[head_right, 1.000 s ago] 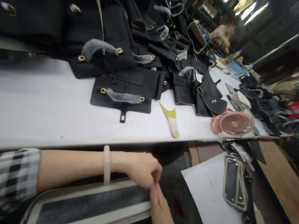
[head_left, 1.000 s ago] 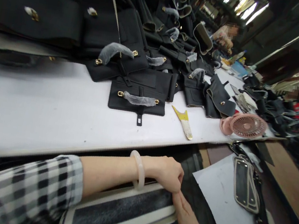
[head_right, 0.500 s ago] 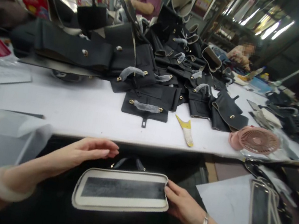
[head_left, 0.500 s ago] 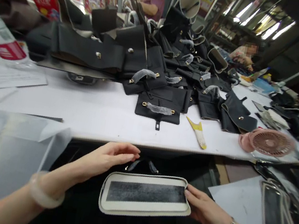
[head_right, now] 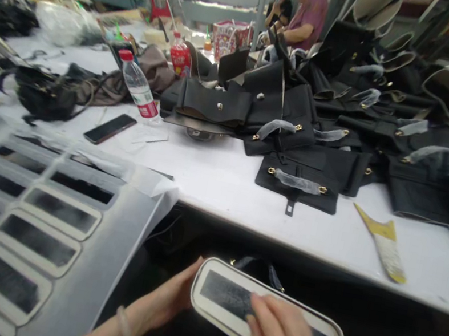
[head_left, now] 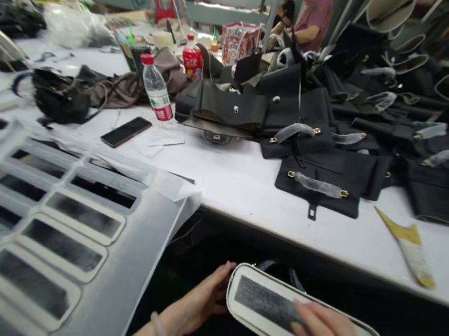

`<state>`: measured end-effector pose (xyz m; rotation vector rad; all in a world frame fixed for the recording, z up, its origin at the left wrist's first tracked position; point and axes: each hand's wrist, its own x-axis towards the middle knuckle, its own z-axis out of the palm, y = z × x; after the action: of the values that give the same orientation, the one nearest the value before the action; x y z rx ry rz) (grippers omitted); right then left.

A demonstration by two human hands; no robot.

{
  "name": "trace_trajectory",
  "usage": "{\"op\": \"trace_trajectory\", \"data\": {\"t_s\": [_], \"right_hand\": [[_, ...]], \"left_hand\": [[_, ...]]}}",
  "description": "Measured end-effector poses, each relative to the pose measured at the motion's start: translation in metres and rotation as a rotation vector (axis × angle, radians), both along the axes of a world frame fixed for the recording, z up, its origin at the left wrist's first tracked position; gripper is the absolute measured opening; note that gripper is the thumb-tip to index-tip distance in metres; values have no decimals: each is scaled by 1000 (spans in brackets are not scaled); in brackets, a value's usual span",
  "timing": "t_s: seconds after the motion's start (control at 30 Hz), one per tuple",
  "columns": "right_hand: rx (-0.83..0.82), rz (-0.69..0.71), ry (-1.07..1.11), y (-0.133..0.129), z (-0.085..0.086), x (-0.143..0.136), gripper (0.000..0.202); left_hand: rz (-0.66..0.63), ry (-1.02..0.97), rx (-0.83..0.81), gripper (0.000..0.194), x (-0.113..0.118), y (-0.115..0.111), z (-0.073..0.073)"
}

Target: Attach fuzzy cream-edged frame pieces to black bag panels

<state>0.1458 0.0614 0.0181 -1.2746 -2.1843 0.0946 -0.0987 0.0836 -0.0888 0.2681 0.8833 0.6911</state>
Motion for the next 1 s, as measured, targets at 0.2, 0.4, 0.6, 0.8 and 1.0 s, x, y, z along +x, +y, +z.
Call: {"op": "trace_trajectory", "data": {"t_s": [0.2,0.4,0.6,0.8,1.0], "right_hand": [[-177,119,-100,24,1,-82,29],[-312,148,-208,29,-9,-78,36],[-424,177,-256,35,-6,-79,27],[-457,206,-278,37,-5,-78,25],[-466,214,-284,39,-4,-77,22]], "left_hand": [[179,-80,31,60,12,-4,-14],[250,-88,162,48,13,-8,-16],[235,-48,237,41,13,-11,-8],[259,-39,261,47,14,-9,-7],[251,-15,266,48,14,-7,-1]]}}
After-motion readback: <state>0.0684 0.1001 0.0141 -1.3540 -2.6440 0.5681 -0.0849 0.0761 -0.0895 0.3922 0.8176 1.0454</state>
